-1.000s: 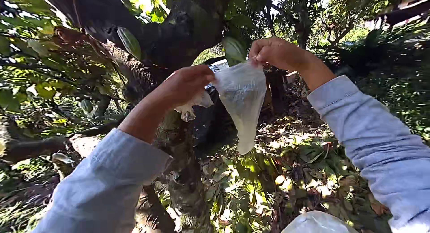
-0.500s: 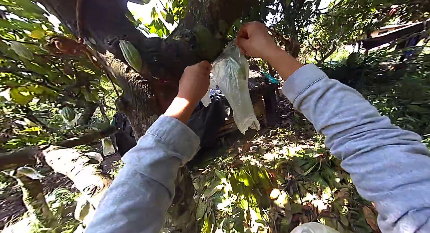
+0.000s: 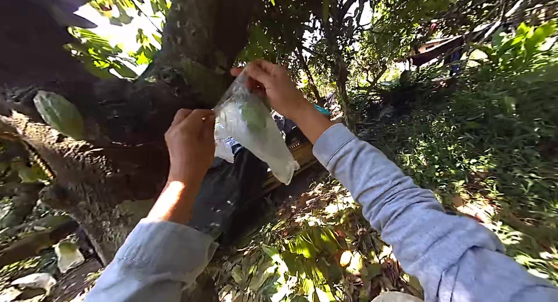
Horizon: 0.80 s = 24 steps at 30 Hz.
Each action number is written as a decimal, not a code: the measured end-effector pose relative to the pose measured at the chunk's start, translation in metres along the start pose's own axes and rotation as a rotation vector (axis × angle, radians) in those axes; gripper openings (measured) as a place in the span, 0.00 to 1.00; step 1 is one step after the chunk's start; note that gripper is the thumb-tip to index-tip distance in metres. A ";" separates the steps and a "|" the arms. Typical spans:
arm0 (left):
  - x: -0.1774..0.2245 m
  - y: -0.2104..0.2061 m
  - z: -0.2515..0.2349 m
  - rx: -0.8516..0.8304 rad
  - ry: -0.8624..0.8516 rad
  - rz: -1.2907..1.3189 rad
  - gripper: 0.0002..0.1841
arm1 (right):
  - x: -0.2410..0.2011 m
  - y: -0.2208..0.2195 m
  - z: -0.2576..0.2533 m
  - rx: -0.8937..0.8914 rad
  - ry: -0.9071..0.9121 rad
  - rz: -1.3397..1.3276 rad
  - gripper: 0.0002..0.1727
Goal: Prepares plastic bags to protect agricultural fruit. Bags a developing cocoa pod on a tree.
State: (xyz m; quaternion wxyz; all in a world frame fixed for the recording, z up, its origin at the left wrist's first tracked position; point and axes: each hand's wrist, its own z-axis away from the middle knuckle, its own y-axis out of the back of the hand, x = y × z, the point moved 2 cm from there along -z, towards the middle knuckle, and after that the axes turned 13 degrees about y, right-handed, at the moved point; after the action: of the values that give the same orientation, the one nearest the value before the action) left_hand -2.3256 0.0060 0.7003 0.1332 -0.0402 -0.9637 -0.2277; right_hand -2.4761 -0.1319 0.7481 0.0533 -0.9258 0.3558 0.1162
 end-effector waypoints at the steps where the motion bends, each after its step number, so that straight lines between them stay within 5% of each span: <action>1: 0.001 -0.004 0.002 -0.023 0.049 0.037 0.20 | 0.002 -0.001 0.002 -0.002 -0.012 -0.100 0.15; 8: -0.003 -0.045 -0.001 -0.166 0.470 0.486 0.18 | 0.006 -0.001 0.007 0.040 -0.024 -0.303 0.12; 11: -0.010 -0.042 -0.001 -0.224 0.429 0.434 0.19 | 0.000 0.002 0.005 0.011 0.033 -0.133 0.08; 18: 0.023 0.003 0.009 0.090 -0.037 -0.035 0.22 | -0.012 -0.003 0.002 -0.171 0.302 0.580 0.09; 21: 0.030 0.014 -0.005 0.128 0.119 0.139 0.24 | -0.011 -0.016 0.007 -0.221 0.373 0.619 0.08; 24: 0.045 0.005 -0.018 0.120 0.261 0.630 0.14 | -0.013 -0.022 0.007 -0.243 0.421 0.638 0.06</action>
State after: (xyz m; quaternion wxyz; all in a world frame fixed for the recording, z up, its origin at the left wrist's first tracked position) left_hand -2.3639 0.0027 0.7305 0.3211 -0.2986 -0.8905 -0.1216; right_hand -2.4725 -0.1057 0.7449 -0.1695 -0.7721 0.6120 -0.0239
